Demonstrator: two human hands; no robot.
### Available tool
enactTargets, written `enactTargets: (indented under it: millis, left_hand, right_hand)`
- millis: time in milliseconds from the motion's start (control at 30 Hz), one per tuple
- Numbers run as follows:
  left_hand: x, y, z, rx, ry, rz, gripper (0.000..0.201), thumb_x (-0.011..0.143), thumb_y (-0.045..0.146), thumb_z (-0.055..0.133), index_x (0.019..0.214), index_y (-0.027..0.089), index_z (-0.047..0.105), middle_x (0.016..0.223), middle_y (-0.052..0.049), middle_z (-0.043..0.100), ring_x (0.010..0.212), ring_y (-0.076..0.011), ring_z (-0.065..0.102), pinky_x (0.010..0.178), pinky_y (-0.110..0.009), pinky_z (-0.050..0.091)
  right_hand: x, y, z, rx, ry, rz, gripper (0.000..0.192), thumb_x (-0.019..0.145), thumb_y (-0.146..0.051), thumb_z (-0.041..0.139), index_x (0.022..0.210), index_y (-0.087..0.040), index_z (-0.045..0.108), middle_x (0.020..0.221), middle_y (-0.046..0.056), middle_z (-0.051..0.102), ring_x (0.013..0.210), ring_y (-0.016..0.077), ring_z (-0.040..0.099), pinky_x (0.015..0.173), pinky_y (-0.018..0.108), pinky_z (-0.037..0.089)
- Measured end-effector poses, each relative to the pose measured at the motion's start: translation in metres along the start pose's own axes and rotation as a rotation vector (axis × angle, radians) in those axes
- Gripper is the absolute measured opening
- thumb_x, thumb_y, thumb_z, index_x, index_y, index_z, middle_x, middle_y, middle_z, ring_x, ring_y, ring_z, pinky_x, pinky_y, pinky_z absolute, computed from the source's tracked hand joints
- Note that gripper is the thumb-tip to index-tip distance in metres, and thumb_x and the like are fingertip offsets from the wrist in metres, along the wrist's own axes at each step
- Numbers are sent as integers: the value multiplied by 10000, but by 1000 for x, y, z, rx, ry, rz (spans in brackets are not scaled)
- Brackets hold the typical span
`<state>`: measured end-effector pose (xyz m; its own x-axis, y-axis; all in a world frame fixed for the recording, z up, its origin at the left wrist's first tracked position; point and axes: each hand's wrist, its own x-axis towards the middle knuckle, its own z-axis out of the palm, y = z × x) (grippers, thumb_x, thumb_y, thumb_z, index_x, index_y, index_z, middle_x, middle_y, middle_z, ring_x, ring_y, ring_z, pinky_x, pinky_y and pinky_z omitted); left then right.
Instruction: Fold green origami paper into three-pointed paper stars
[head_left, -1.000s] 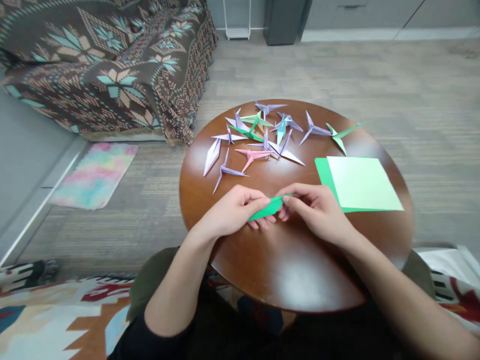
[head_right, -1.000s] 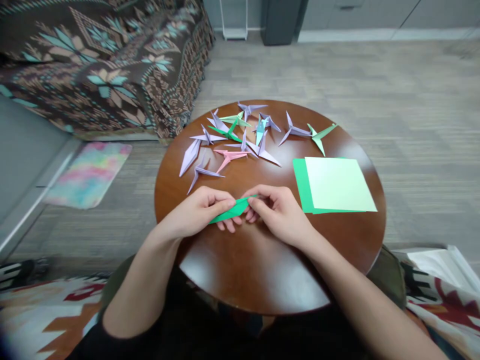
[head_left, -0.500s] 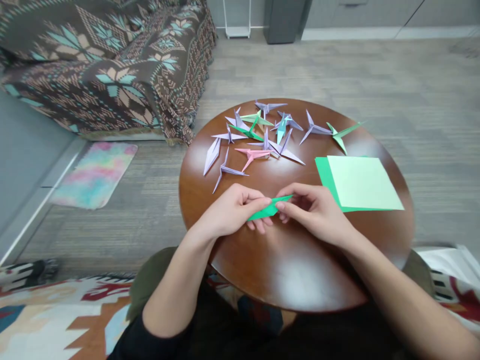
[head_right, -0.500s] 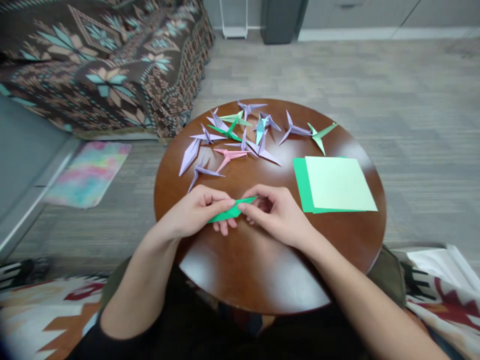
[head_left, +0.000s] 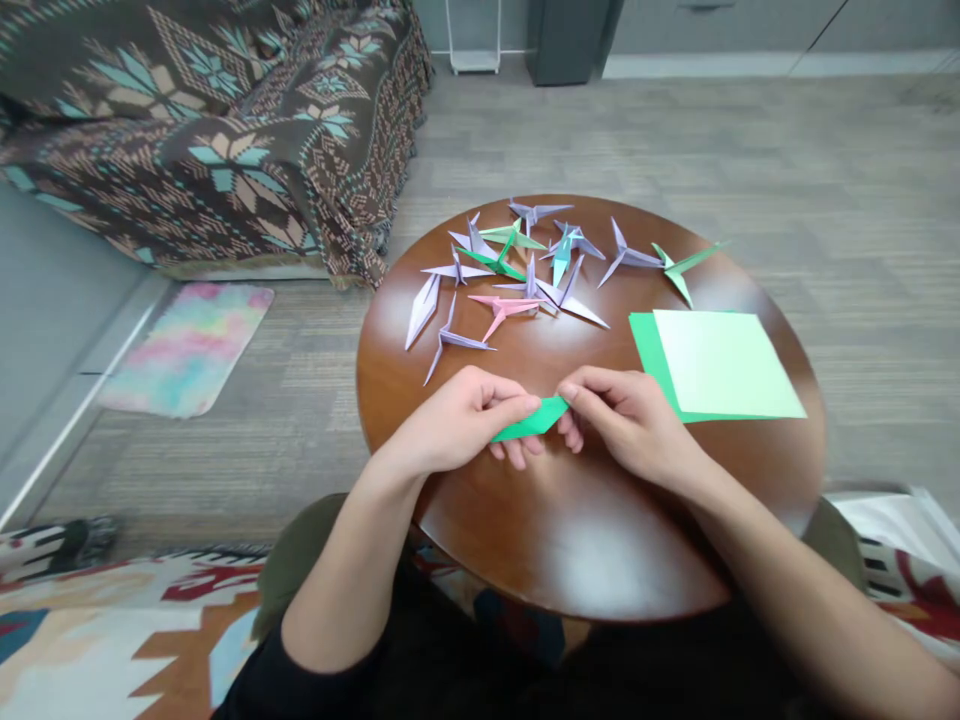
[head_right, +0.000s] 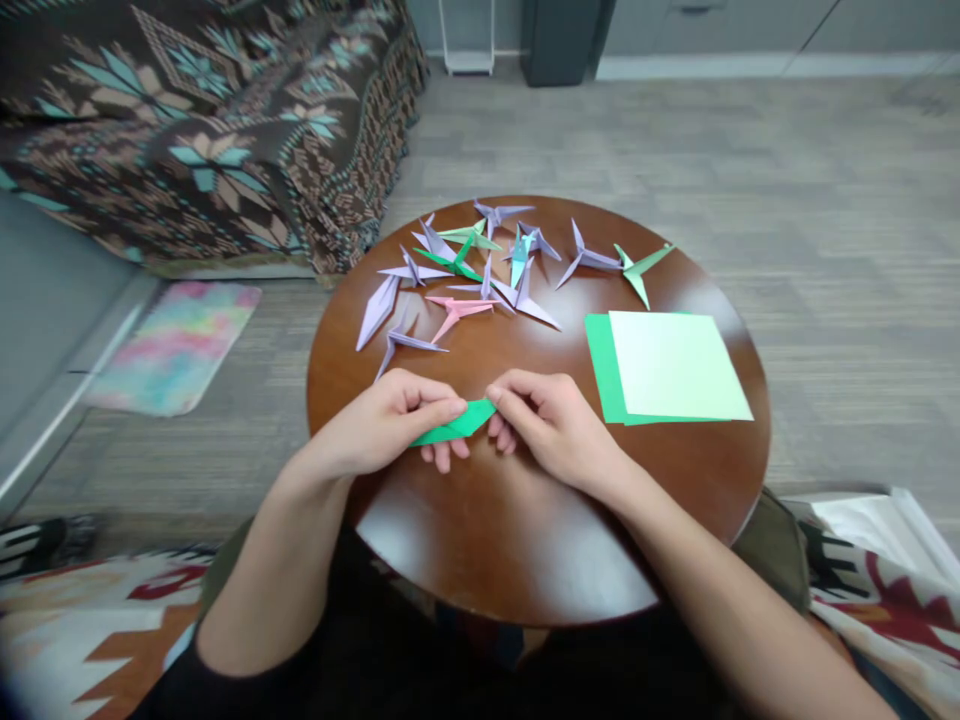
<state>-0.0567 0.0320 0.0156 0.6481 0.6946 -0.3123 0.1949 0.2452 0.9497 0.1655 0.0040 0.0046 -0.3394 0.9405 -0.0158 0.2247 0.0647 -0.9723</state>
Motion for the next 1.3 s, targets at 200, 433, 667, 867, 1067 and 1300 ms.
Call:
enactTargets:
  millis: [200,433,667,867,1067,1300]
  left_hand:
    - [0,-1,-1,-5,19,-6,368,926,470,748,826,116,746,771,-75,797,585,-119,720,571,-194,559]
    - [0,-4,0,47,-3,-12,330,987,408,677,856,116,758,830,-99,818,631,-123,748,580,-177,542]
    - [-2,1,-3,-1,-20,9,354,935,460,746,849,117,767,808,-81,804,622,-123,735,591,-190,567]
    - [-3,3,-4,-9,-6,4,370,907,479,768,828,118,754,780,-81,796,601,-126,719,587,-204,570]
    - [0,-2,-1,5,41,38,333,933,466,738,939,135,701,826,-88,801,705,-161,761,632,-219,566]
    - [5,-11,9,23,125,96,265,905,380,782,947,166,630,773,-61,800,684,-157,734,670,-245,539]
  right_hand:
    - [-1,0,-1,-32,30,-6,300,945,-476,761,918,-181,712,664,4,700,559,139,635,552,249,493]
    - [-1,4,-4,-211,-43,-85,171,1004,-277,646,884,-172,710,630,-15,669,551,121,594,559,241,435]
    - [-1,2,-3,-93,-46,-48,322,1073,-391,562,848,-192,676,674,6,711,571,133,656,600,249,510]
    - [0,1,-4,-126,1,-83,290,1054,-412,610,889,-191,699,683,16,714,589,144,667,599,256,520]
    - [-2,3,-4,-107,42,-101,153,1015,-326,673,952,-191,710,700,4,734,599,137,691,606,242,537]
    - [-1,3,1,-112,5,-70,190,995,-371,691,946,-189,713,706,23,763,598,156,715,591,257,559]
